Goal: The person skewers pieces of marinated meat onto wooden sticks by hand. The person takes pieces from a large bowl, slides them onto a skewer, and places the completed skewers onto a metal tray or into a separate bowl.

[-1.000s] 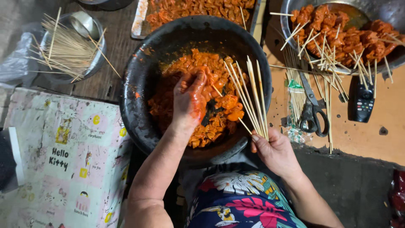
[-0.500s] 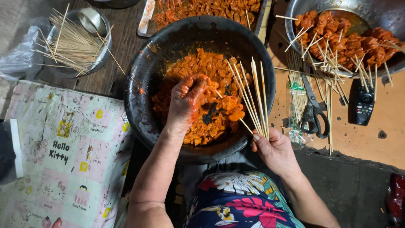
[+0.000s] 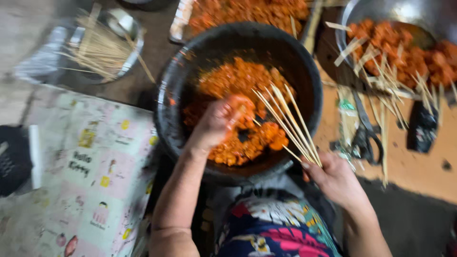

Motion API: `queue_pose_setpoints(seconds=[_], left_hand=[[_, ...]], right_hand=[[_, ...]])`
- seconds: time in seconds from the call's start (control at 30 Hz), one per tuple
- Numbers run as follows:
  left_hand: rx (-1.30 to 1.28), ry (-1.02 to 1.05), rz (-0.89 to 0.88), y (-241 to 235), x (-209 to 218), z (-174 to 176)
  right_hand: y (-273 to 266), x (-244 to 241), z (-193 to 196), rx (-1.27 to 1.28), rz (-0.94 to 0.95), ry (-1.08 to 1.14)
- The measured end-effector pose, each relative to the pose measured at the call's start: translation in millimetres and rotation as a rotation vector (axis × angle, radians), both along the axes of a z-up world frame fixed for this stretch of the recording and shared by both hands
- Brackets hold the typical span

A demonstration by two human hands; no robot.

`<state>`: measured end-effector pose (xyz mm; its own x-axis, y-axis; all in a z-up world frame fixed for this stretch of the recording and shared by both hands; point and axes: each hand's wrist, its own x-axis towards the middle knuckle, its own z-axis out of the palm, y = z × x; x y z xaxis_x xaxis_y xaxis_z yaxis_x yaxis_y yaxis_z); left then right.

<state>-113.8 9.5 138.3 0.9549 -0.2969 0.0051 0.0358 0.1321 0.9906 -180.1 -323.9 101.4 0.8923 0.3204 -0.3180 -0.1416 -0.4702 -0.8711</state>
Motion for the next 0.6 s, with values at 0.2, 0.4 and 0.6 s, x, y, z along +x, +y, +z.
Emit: queue_pose_setpoints(seconds=[0.2, 0.4, 0.6], left_hand=[[0.027, -0.003, -0.050, 6, -2, -8], [0.209, -0.049, -0.003, 0, -7, -10], [-0.028, 0.020, -0.079, -18, -22, -5]], right_hand=[[5, -6, -9, 0.358, -0.049, 0.070], [14, -11, -11, 0.332, -0.120, 0.124], [23, -19, -8, 0.344, -0.093, 0.160]])
